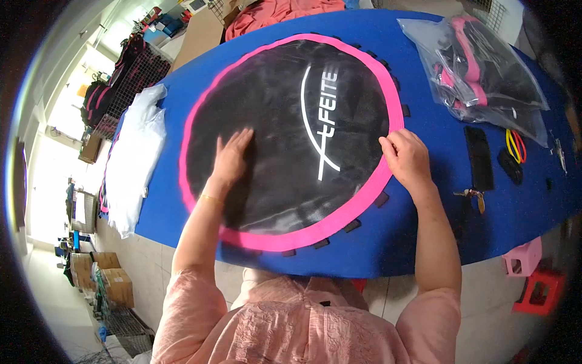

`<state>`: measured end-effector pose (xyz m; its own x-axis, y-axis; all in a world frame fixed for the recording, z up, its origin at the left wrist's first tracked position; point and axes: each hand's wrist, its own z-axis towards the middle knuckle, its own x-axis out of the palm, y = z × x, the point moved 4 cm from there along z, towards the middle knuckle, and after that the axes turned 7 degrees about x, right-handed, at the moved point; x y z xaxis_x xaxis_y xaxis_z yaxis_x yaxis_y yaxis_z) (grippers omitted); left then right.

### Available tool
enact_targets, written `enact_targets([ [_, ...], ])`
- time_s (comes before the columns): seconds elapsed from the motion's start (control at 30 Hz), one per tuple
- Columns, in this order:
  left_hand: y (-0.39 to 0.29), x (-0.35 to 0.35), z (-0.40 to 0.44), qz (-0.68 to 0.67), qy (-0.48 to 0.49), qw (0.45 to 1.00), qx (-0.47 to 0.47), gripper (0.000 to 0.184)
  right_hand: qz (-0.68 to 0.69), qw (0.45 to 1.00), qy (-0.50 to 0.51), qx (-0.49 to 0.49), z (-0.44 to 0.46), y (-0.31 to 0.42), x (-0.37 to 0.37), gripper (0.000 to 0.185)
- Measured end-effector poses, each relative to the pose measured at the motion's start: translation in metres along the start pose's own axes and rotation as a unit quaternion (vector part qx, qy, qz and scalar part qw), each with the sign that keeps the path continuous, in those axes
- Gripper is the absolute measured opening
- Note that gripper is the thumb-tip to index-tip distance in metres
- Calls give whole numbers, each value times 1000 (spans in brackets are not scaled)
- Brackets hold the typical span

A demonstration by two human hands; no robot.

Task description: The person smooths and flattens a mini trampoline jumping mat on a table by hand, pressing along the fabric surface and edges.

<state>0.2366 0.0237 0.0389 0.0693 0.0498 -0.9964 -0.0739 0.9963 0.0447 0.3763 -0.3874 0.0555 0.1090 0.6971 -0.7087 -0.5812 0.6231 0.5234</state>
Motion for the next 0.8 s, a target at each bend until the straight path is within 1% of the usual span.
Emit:
enact_targets([
  [0.07, 26, 5, -8, -5, 2, 999, -36, 81, 0, 1000, -1, 0, 0, -1, 1, 27],
  [0.13, 54, -1, -14, 14, 31, 995, -95, 81, 0, 1000, -4, -4, 1, -1, 2, 27],
  [0.23, 87, -1, -21, 23, 72, 989, -130, 81, -7, 1000, -5, -4, 1, -1, 2, 27],
  [0.33, 82, 2, -18, 5, 60, 990, -130, 82, -1, 1000, -5, -10, 1, -1, 4, 26],
  [0.4, 57, -3, -9, -28, 41, 993, -103, 82, -4, 1000, -4, -7, 2, -1, 5, 26],
  [0.47, 36, -4, -2, -29, 21, 998, -59, 80, -3, 1000, -4, -7, 2, -2, 5, 26],
  [0.57, 9, -6, 0, -15, 20, 1000, 5, 77, -2, 1000, -3, -6, 2, -3, 5, 26],
  [0.6, 0, -9, -3, -6, 11, 999, 30, 77, -3, 1000, -1, -1, 2, -4, 5, 26],
  [0.67, -25, -13, -10, -10, 24, 997, 71, 79, -2, 1000, -10, -3, 1, -2, 4, 26],
  [0.73, -52, -14, -21, -48, 11, 992, 117, 80, -1, 1000, -15, -8, 1, 0, 2, 25],
  [0.8, -72, -12, -21, -52, -6, 988, 148, 80, -4, 1000, -8, -1, 1, 0, 3, 26],
])
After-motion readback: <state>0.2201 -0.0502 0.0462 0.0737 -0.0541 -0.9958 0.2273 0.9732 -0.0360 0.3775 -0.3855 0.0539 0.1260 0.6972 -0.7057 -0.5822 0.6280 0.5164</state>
